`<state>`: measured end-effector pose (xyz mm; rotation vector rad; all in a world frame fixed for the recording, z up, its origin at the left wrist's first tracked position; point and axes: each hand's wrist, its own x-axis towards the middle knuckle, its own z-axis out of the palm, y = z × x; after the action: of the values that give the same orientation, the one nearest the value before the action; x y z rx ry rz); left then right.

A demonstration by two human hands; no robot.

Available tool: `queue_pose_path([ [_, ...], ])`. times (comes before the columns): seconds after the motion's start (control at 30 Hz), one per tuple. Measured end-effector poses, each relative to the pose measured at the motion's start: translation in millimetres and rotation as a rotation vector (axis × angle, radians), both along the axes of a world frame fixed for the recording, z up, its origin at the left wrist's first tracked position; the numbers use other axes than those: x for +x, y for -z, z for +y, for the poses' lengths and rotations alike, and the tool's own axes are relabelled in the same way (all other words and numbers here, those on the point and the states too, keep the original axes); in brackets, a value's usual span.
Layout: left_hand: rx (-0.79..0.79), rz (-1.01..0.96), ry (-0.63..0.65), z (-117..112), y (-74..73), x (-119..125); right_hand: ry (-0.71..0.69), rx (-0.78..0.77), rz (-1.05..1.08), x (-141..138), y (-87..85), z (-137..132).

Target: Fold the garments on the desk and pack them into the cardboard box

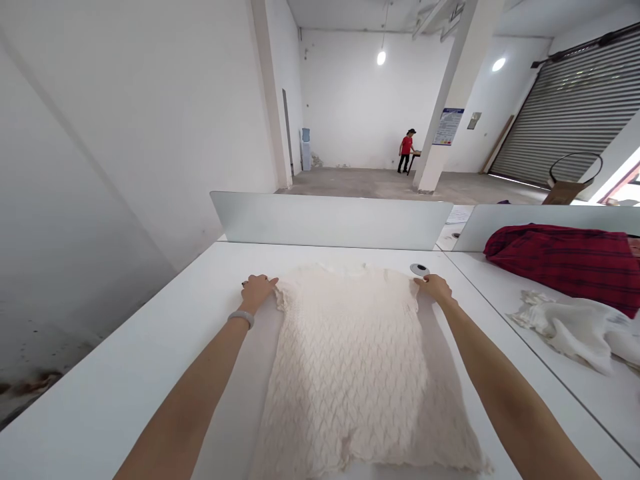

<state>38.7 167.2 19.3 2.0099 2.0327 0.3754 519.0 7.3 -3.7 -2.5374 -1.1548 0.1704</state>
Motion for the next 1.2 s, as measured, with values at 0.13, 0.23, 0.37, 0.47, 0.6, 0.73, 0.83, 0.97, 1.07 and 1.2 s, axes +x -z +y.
queue_pose_path([
  [0.13,0.002,-0.014,-0.064,2.7,4.4,8.7,0.012,-0.021,0.003,-10.8,0.2,12.6],
  [0.23,0.026,-0.038,-0.035,2.5,2.9,15.1,-0.019,0.006,-0.015,-16.3,-4.3,14.6],
  [0.37,0.076,-0.081,0.023,-0.7,-10.6,29.2,-0.062,0.060,-0.029,-28.9,-21.2,17.9],
  [0.47,0.140,-0.115,0.130,-8.7,-20.4,53.4,-0.159,0.098,-0.028,-52.3,-33.2,27.6],
  [0.6,0.151,-0.180,0.367,-26.4,-19.1,90.9,-0.397,0.088,0.017,-90.2,-35.2,40.6],
  [0.73,0.173,-0.176,0.520,-37.2,-4.2,97.5,-0.550,0.121,-0.014,-98.4,-26.7,33.8],
  [0.83,0.181,-0.126,0.583,-37.5,9.8,85.0,-0.630,0.157,-0.075,-89.4,-13.0,16.9],
  [0.97,0.178,-0.066,0.636,-39.9,26.9,81.1,-0.757,0.147,-0.168,-88.2,16.1,-0.5],
  [1.07,0.165,-0.024,0.646,-45.7,32.4,90.7,-0.770,0.105,-0.233,-93.7,28.5,-2.3],
  [1.2,0.141,0.016,0.631,-54.3,24.9,94.0,-0.757,0.097,-0.208,-93.9,15.5,-7.0],
])
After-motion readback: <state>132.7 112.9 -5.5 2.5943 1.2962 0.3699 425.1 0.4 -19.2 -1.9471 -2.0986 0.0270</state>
